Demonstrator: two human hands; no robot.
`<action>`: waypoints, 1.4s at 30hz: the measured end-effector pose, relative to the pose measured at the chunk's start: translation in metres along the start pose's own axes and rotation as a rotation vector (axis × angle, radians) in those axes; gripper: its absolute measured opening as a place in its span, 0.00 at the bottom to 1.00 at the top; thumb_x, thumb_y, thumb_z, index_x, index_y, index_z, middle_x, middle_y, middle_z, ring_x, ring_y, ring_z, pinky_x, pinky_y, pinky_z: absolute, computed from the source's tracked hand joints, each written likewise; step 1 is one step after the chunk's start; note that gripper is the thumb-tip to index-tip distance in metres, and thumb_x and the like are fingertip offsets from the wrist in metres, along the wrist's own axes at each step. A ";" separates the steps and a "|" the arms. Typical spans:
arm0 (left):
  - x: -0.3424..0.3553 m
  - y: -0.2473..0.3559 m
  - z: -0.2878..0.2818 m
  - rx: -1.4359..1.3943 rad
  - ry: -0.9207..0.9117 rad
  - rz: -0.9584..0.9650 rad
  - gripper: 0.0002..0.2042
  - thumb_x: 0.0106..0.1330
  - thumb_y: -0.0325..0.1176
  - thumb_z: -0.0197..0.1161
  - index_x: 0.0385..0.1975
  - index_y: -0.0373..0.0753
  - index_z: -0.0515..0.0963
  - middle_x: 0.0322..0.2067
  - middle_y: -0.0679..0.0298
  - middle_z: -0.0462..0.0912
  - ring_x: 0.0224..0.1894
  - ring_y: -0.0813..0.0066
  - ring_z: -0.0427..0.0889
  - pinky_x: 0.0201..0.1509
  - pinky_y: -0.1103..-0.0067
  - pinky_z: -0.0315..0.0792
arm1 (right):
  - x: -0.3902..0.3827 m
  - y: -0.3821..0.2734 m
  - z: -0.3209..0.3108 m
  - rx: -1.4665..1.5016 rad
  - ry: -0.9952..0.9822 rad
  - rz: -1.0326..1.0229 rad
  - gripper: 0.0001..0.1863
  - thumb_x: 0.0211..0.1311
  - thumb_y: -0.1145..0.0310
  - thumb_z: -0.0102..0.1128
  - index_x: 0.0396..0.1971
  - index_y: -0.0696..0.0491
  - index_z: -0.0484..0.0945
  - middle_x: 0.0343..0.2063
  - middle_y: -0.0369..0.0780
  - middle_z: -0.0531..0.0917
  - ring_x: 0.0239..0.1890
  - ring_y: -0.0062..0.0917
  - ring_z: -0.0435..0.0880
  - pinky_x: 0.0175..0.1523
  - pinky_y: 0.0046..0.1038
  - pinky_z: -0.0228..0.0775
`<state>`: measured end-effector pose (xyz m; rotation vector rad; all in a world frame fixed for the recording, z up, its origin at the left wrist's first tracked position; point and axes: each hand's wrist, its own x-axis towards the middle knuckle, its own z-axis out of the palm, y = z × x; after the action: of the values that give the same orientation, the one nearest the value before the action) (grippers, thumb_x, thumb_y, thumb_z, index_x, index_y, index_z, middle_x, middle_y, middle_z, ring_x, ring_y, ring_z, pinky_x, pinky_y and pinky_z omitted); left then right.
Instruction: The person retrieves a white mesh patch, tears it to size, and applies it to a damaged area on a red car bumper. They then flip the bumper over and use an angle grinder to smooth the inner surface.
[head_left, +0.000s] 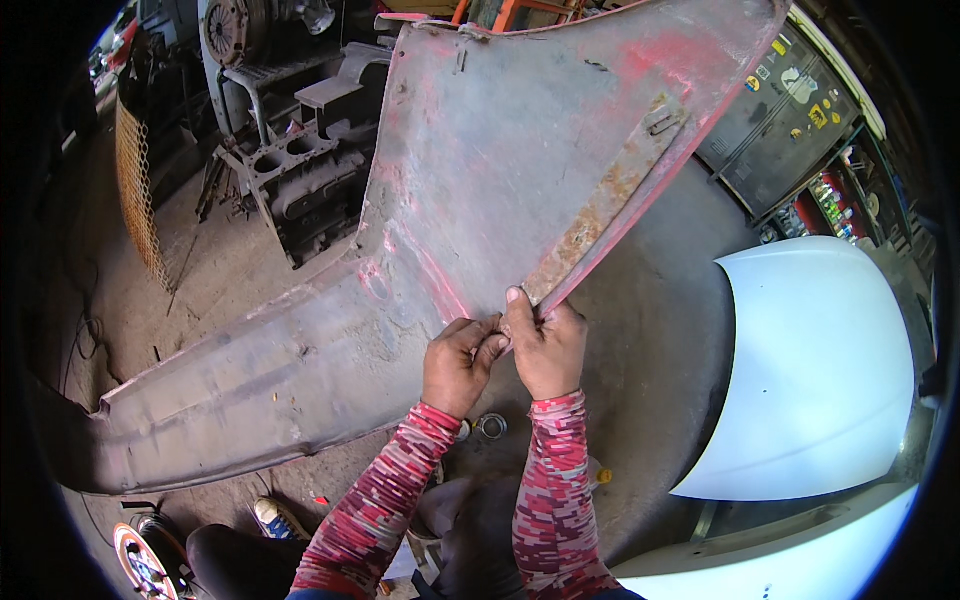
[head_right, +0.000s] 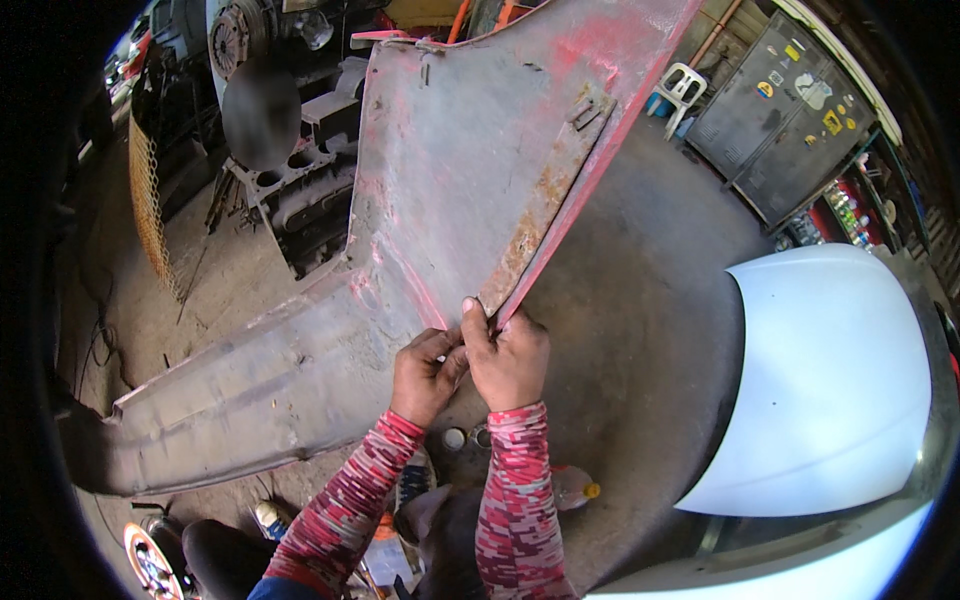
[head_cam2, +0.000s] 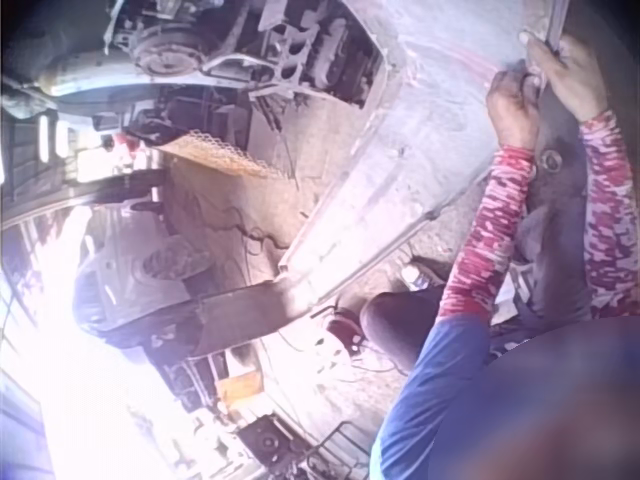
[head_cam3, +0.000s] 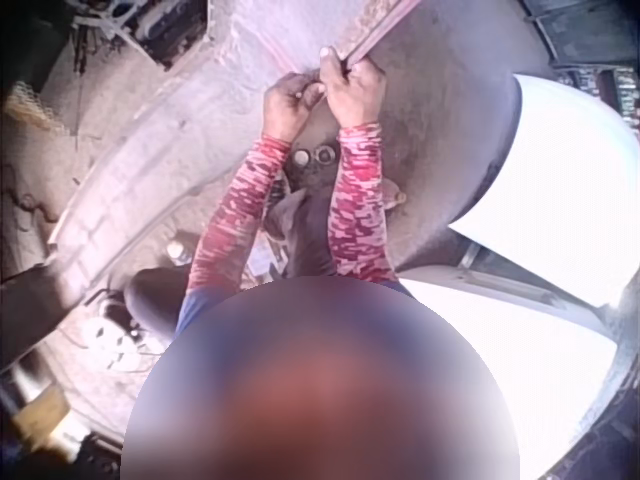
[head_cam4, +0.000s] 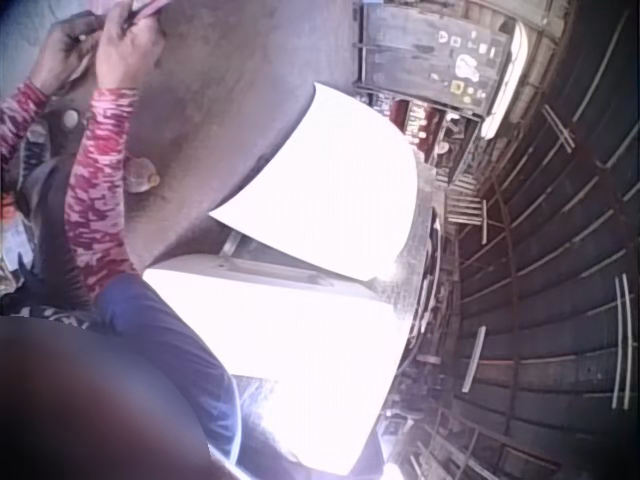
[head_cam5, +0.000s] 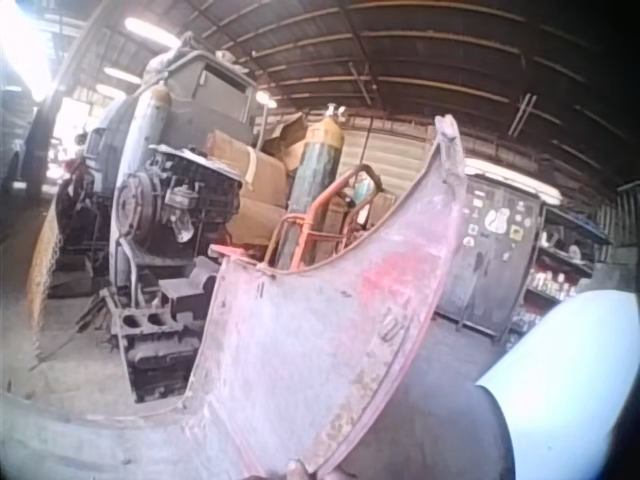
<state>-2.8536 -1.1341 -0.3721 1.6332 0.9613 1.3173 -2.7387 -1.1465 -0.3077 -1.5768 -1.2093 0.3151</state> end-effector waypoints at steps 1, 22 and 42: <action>0.001 0.002 -0.001 0.043 -0.003 0.019 0.12 0.64 0.30 0.69 0.46 0.35 0.86 0.33 0.52 0.84 0.34 0.56 0.85 0.40 0.69 0.78 | 0.000 -0.001 0.001 -0.016 0.012 -0.009 0.14 0.63 0.63 0.69 0.29 0.60 0.81 0.19 0.46 0.83 0.21 0.37 0.84 0.30 0.36 0.73; 0.132 0.221 -0.026 0.051 0.093 0.386 0.10 0.68 0.30 0.67 0.37 0.27 0.82 0.27 0.59 0.86 0.31 0.79 0.83 0.39 0.79 0.77 | -0.004 0.000 0.009 -0.228 0.228 -0.219 0.11 0.59 0.69 0.70 0.27 0.61 0.80 0.17 0.49 0.79 0.19 0.43 0.82 0.28 0.39 0.71; 0.134 0.212 -0.023 -0.109 0.012 0.286 0.07 0.71 0.28 0.66 0.41 0.30 0.82 0.31 0.68 0.85 0.32 0.85 0.80 0.36 0.84 0.74 | -0.004 -0.002 0.000 -0.144 0.147 -0.095 0.17 0.58 0.53 0.70 0.28 0.55 0.85 0.22 0.49 0.83 0.26 0.49 0.84 0.38 0.45 0.76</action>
<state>-2.8390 -1.0890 -0.1250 1.7247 0.6658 1.5427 -2.7418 -1.1502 -0.3072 -1.6290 -1.2093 0.0507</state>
